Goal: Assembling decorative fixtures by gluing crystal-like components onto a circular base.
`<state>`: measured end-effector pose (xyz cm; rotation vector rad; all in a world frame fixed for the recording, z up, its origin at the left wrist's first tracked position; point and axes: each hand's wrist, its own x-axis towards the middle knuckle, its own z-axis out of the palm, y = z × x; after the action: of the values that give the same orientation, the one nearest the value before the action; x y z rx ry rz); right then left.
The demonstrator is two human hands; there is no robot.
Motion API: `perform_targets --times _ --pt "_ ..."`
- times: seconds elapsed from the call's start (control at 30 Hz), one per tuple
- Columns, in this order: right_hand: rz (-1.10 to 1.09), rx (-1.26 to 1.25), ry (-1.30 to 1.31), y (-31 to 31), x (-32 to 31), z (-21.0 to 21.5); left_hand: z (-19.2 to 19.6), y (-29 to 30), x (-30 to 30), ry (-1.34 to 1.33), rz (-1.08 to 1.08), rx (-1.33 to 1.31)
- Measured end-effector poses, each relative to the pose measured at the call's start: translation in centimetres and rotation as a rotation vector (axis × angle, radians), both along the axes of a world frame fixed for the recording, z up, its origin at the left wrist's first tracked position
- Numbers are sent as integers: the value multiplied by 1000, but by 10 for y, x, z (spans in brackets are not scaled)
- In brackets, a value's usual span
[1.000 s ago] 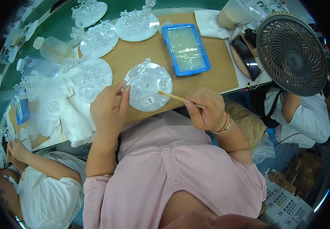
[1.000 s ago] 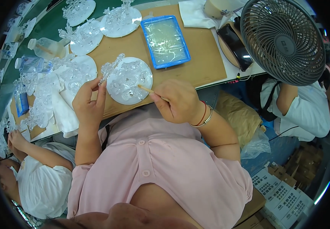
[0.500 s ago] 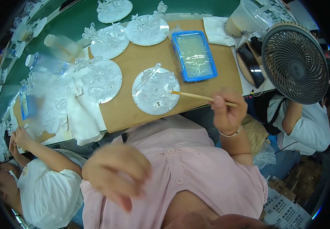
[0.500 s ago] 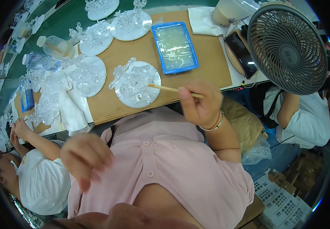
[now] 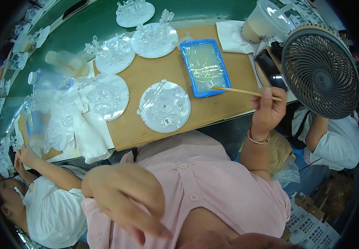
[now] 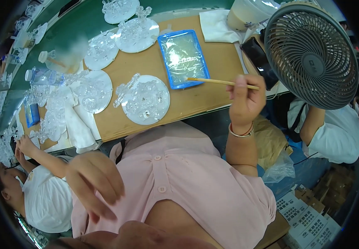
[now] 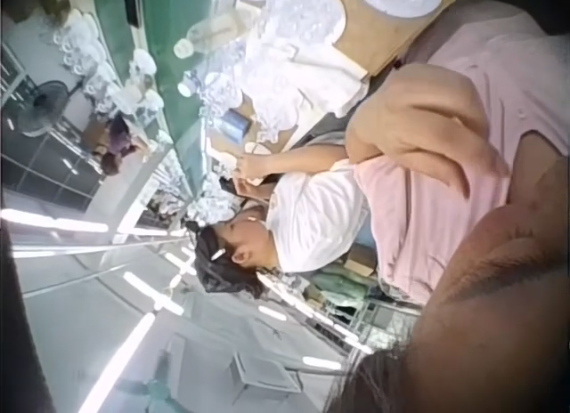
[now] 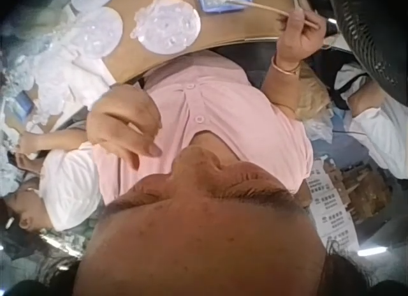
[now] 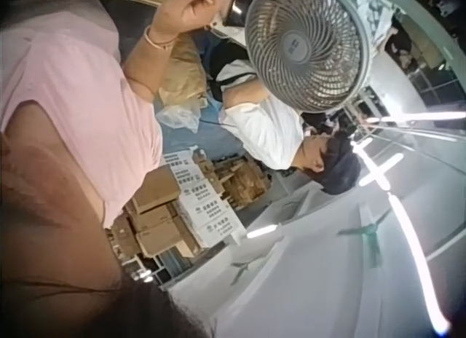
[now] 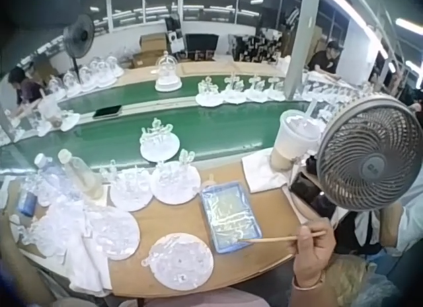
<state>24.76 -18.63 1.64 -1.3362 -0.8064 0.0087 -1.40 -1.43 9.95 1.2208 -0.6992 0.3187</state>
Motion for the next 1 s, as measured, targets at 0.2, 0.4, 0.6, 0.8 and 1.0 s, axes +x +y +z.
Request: perform_targets --times 0.2,0.4,0.6,0.8,1.0 --pt "15 -315 -351 3 5 -10 36 88 48 511 1149 516" --pt "51 -310 -424 2 3 0 46 192 172 791 1224 1414" --pt "137 -253 -587 17 1 14 -40 235 247 372 1336 1623" --pt "148 -205 -513 13 7 13 -39 230 282 658 1155 1725" --pt "152 -159 -504 11 10 9 -34 225 288 595 1168 1700"
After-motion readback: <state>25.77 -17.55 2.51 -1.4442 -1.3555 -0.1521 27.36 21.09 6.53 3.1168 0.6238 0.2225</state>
